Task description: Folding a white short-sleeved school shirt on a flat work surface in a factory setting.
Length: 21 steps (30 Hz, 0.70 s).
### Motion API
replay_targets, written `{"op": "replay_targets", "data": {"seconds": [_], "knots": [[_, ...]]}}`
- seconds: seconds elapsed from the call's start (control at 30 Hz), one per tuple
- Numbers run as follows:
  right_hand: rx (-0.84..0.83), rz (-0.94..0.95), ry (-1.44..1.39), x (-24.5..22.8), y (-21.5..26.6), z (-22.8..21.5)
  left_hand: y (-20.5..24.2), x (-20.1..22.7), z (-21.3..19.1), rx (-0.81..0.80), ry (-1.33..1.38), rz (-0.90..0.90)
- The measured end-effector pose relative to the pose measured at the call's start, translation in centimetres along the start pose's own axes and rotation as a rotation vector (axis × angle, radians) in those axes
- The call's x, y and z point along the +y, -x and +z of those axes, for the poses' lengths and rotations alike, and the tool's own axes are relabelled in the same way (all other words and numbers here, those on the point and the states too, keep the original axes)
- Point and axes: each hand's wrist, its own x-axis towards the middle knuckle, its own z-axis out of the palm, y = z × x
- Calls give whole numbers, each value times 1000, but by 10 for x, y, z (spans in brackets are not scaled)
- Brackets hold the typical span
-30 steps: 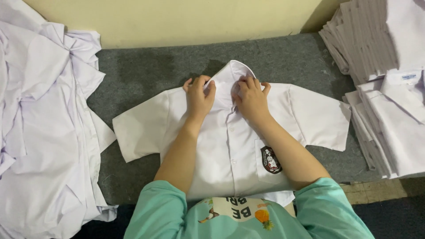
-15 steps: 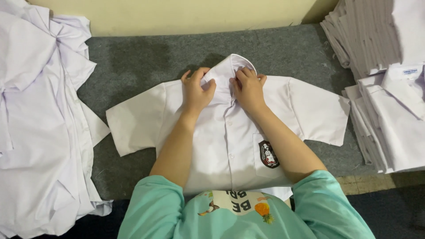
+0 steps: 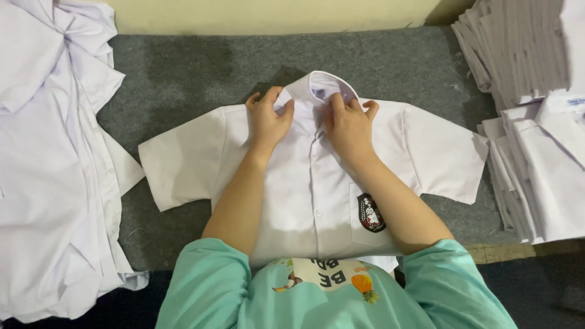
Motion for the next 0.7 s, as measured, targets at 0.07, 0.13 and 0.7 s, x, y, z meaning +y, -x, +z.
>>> {"op": "replay_targets", "data": {"seconds": [0.07, 0.13, 0.7], "knots": [[-117, 30, 10, -2, 2, -11, 0, 2, -1, -4, 17, -6], [-236, 62, 21, -7, 2, -22, 0, 6, -4, -12, 35, -12], [-138, 130, -362, -1, 5, -28, -1, 13, -2, 19, 92, -74]]}}
